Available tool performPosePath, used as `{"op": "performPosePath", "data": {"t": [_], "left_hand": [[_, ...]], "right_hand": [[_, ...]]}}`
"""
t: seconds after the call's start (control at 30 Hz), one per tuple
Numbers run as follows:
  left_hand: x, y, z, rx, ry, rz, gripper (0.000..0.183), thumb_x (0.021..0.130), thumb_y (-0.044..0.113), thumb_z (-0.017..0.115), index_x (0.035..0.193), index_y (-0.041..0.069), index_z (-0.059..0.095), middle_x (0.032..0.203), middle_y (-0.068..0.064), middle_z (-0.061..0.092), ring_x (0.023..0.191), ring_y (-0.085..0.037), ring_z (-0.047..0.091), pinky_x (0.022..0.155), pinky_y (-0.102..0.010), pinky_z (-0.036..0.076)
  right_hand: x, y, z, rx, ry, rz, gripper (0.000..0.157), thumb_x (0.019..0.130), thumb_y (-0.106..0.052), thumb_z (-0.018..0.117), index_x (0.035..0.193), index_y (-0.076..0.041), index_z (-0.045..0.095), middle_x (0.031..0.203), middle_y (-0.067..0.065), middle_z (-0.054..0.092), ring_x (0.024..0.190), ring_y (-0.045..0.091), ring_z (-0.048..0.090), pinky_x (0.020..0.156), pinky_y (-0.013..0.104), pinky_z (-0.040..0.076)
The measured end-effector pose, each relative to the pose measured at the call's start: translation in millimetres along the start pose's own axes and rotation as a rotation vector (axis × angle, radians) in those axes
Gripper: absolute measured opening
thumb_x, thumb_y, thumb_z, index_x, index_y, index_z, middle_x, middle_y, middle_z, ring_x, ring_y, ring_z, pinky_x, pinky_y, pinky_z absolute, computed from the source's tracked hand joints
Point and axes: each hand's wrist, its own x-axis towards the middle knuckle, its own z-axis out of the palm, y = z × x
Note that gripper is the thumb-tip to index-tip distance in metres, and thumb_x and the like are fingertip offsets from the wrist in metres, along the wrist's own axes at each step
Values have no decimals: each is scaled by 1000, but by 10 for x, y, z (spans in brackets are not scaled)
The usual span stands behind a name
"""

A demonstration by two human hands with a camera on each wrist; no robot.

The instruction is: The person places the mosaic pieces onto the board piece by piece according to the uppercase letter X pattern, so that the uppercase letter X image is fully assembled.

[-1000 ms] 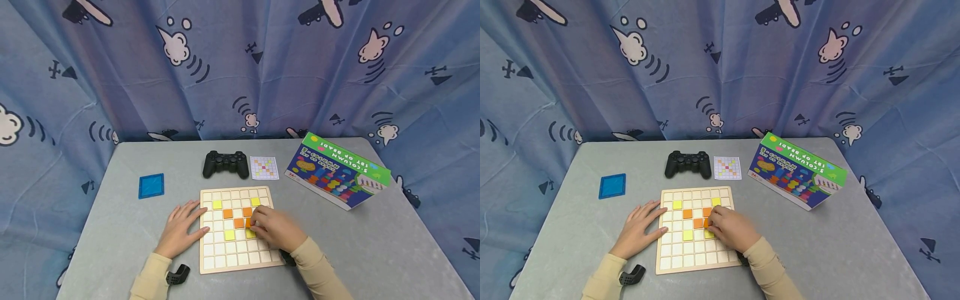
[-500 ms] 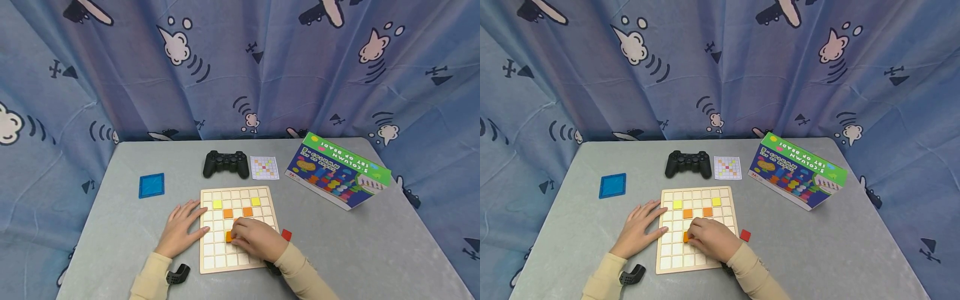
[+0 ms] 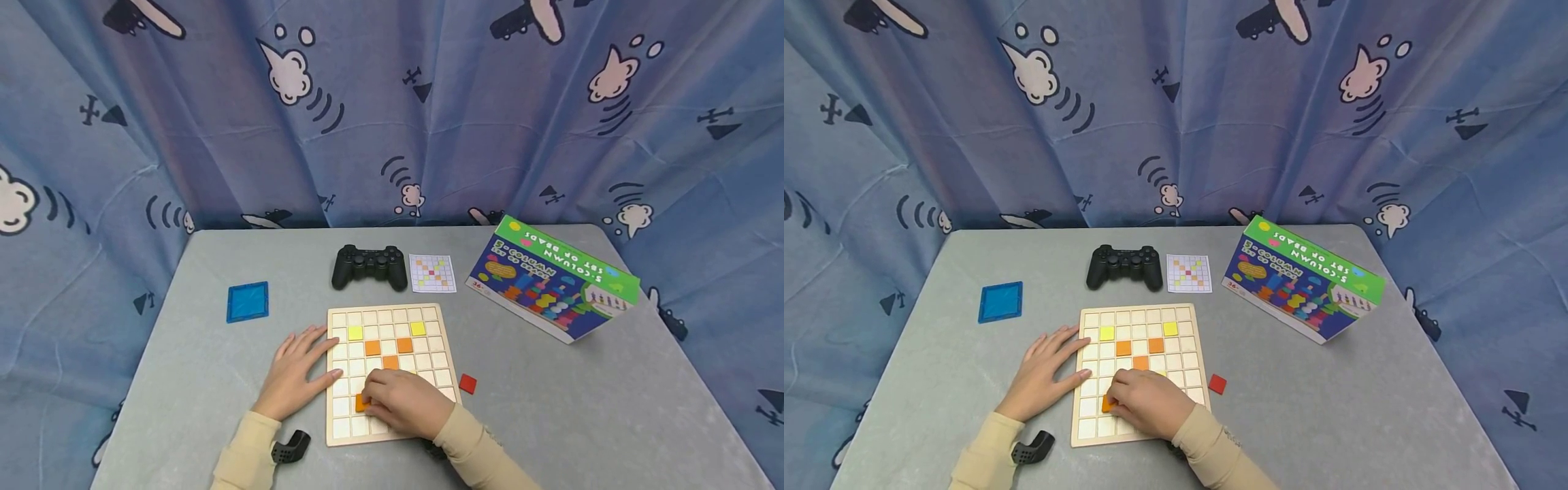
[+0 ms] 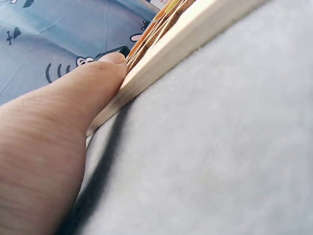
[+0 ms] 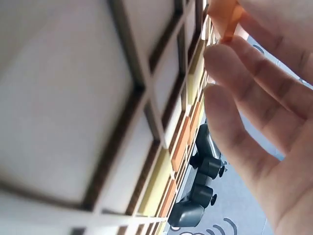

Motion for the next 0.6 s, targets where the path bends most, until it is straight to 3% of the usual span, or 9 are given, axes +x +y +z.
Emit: {"op": "performPosePath", "data": {"t": [0.6], "left_hand": [[-3, 10, -11, -15, 9, 10, 58, 88, 58, 59, 137, 29, 52, 152, 2, 38, 143, -22, 28, 118, -48, 12]], "right_hand": [[57, -41, 28, -100, -81, -1, 12, 88, -26, 70, 98, -20, 66, 94, -8, 60, 78, 4, 56, 74, 17, 50]]}}
